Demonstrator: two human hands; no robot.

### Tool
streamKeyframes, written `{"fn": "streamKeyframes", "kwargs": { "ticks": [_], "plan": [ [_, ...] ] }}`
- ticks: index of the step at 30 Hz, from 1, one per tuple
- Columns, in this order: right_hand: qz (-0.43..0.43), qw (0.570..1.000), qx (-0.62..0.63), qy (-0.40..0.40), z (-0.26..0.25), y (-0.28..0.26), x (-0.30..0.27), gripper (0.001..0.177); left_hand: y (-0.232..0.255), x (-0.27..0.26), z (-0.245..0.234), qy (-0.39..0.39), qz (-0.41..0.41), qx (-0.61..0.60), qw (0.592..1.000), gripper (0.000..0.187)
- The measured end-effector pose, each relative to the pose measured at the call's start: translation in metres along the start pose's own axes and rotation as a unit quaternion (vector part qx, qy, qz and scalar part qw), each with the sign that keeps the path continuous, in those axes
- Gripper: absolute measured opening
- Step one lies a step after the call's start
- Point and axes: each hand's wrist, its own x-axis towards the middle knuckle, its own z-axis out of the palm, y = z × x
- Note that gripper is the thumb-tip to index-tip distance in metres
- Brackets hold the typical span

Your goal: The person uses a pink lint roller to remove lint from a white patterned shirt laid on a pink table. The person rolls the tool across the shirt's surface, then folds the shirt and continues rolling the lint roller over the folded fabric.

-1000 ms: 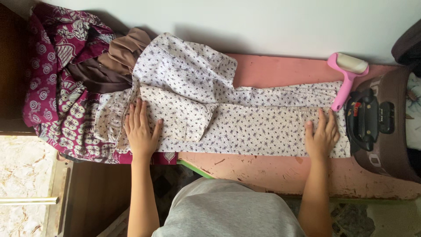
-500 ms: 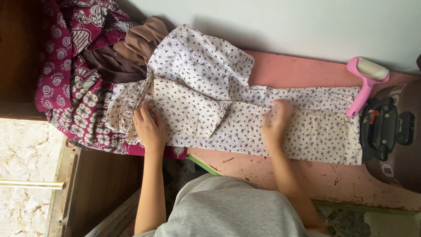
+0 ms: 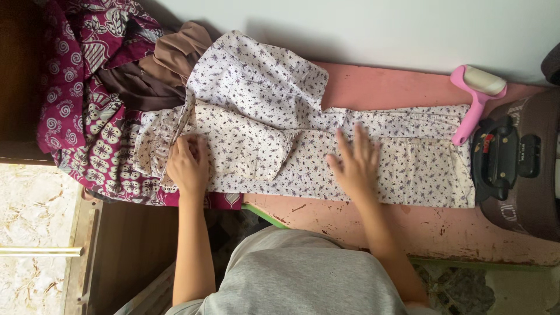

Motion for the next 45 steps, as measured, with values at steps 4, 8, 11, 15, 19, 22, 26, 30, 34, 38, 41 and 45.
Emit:
{"fn": "streamKeyframes", "kwargs": {
  "ticks": [4, 8, 11, 15, 19, 22, 26, 30, 34, 38, 41, 45],
  "plan": [
    [0.174, 0.982, -0.037, -0.06, -0.023, 0.074, -0.023, 0.067, -0.011, -0.005, -0.029, -0.091, 0.051, -0.074, 0.992, 0.018],
    [0.305, 0.952, 0.023, -0.003, -0.04, 0.137, -0.061, 0.067, -0.017, -0.015, -0.061, -0.12, 0.063, -0.122, 0.983, 0.02],
    [0.293, 0.955, 0.038, 0.038, -0.036, 0.16, -0.076, 0.067, -0.018, -0.027, -0.074, 0.024, 0.099, 0.047, 0.994, 0.022],
    [0.301, 0.952, 0.026, 0.043, -0.025, 0.166, -0.08, 0.066, -0.018, -0.051, -0.079, 0.111, -0.004, 0.127, 0.986, 0.026],
    [0.3, 0.952, 0.033, 0.053, -0.025, 0.165, -0.08, 0.065, -0.014, -0.059, -0.083, 0.042, -0.138, 0.014, 0.989, 0.026],
    [0.287, 0.956, 0.031, 0.056, -0.025, 0.166, -0.081, 0.066, -0.001, -0.052, -0.084, 0.094, -0.189, -0.129, 0.969, 0.031],
    [0.276, 0.959, 0.03, 0.065, -0.02, 0.17, -0.083, 0.066, 0.019, -0.031, -0.084, 0.147, -0.162, -0.249, 0.944, 0.044],
    [0.271, 0.96, 0.021, 0.068, -0.015, 0.177, -0.085, 0.065, 0.013, -0.013, -0.084, 0.112, -0.117, -0.143, 0.976, 0.025],
    [0.252, 0.966, -0.001, 0.065, -0.006, 0.164, -0.088, 0.065, -0.031, -0.011, -0.105, 0.2, -0.019, -0.134, 0.97, 0.018],
    [0.227, 0.968, -0.061, 0.088, 0.002, 0.117, -0.105, 0.063, -0.07, -0.022, -0.113, 0.196, -0.11, 0.028, 0.974, 0.048],
    [0.282, 0.954, -0.088, 0.058, -0.004, 0.092, -0.104, 0.056, -0.073, -0.027, -0.094, 0.238, -0.146, 0.195, 0.94, 0.07],
    [0.27, 0.959, -0.029, 0.085, -0.02, 0.099, -0.075, 0.046, -0.028, -0.024, -0.049, 0.288, 0.061, 0.218, 0.93, 0.069]
  ]
}}
